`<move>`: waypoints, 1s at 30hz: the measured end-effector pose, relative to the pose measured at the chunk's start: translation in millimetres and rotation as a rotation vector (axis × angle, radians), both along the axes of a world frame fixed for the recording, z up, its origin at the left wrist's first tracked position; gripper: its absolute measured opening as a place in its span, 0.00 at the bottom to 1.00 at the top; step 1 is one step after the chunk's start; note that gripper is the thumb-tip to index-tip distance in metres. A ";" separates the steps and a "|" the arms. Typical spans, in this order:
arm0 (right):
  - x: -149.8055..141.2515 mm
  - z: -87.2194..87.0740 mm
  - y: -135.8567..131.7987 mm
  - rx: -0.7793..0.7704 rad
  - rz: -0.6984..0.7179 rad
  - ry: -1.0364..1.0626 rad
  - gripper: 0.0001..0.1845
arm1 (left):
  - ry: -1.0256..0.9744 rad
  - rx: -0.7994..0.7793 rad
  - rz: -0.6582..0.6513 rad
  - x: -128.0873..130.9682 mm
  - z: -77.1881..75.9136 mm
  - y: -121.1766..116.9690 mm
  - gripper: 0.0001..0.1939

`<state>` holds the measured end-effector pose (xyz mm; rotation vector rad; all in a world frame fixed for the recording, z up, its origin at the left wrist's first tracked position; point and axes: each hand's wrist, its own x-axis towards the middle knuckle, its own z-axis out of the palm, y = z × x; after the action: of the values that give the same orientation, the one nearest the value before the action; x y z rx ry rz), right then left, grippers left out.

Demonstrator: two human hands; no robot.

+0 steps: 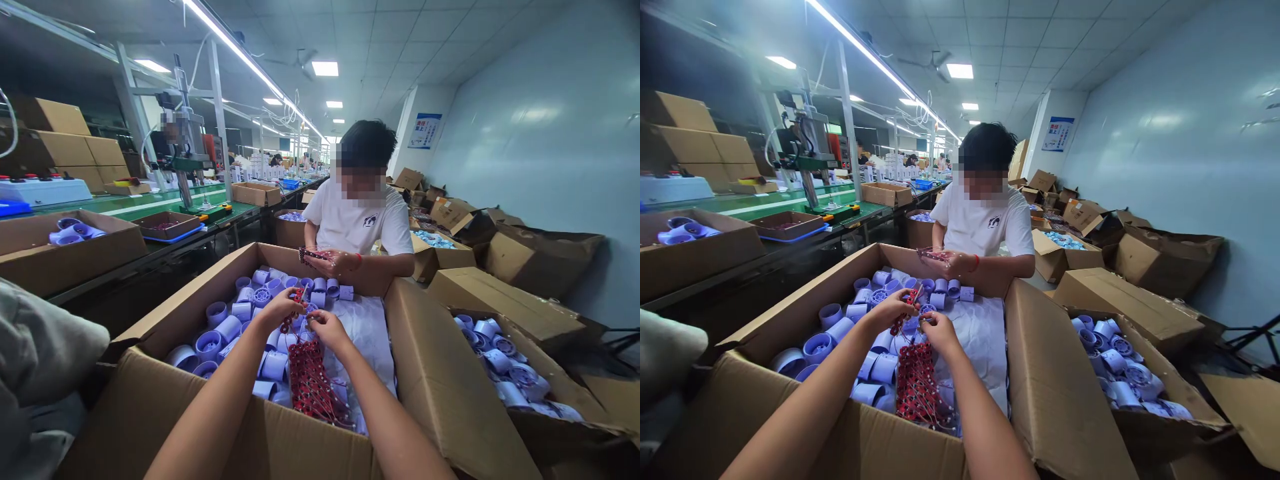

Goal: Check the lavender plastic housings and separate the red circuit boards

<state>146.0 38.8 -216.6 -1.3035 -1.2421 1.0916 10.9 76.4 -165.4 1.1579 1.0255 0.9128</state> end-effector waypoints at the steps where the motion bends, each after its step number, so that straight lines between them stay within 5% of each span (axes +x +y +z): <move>1: 0.0 -0.2 0.1 0.007 -0.003 -0.012 0.07 | -0.001 0.000 0.003 0.1 0.3 -0.3 0.25; 22: 0.9 5.1 -3.7 0.128 -0.088 -0.240 0.09 | 0.164 -0.011 -0.054 1.7 6.6 -9.9 0.21; 30: 0.1 9.3 -7.0 0.146 -0.088 -0.309 0.10 | 0.258 -0.111 -0.061 0.5 1.7 -10.4 0.35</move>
<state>146.1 31.8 -207.2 -1.4362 -1.4467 0.7404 11.4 66.0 -163.7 1.2268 1.2261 0.6611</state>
